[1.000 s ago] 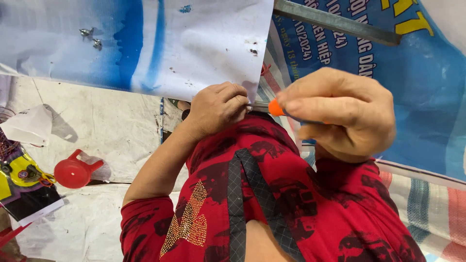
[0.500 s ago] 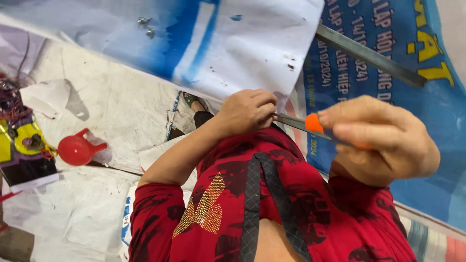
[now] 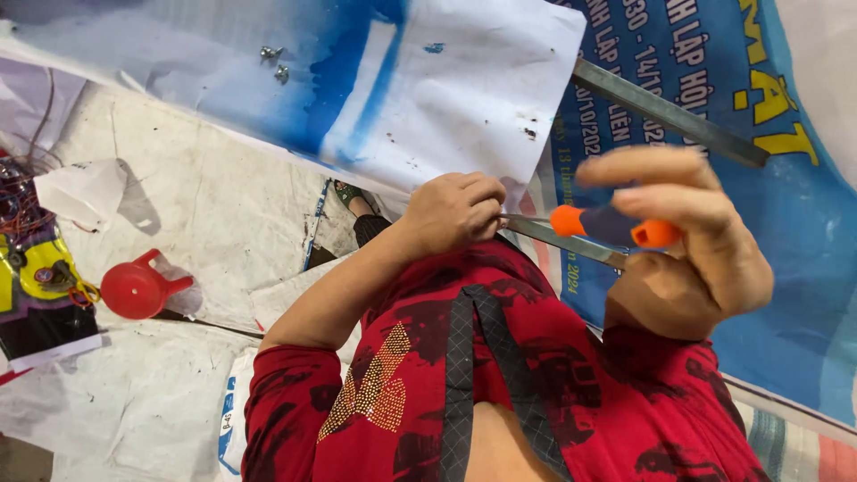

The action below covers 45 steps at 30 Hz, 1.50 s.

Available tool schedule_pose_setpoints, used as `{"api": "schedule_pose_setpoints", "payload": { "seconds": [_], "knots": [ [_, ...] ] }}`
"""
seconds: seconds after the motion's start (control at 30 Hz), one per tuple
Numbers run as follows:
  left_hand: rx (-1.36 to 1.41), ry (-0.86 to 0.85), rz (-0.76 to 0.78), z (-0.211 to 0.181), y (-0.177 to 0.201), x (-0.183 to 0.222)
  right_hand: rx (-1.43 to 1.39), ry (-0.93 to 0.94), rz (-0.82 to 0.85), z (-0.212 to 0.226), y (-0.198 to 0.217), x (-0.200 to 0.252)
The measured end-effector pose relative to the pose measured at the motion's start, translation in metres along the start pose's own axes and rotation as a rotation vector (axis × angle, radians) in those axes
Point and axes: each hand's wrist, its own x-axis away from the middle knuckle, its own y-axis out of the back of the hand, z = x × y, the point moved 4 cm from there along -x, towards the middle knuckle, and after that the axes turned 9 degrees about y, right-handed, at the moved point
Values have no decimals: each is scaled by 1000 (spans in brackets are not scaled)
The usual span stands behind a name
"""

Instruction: Attaching a printed vinyl banner to a metal frame using screws and a screwdriver

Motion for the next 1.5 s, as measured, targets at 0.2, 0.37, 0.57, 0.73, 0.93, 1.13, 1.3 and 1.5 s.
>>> {"api": "schedule_pose_setpoints", "payload": {
  "seconds": [0.2,0.37,0.57,0.73,0.93,1.13,1.3,1.5],
  "knots": [
    [-27,15,29,-3,5,-4,130,-114,-251,3,-11,0],
    [-53,17,40,-1,0,-2,267,-264,-580,5,-15,-11],
    [12,37,89,-2,0,-7,-152,-108,-403,16,-10,-6],
    [-10,30,91,-2,1,-6,280,-121,-254,6,-4,9],
    [-27,51,72,-5,5,-9,268,-144,-308,-1,-6,4],
    [-9,50,80,-3,1,-8,-44,-100,-136,-7,2,29],
    [-14,66,79,-4,6,-7,335,-188,-354,-2,-5,20],
    [-12,63,56,-3,4,-7,51,-33,-182,-16,3,22]
  ]
}}
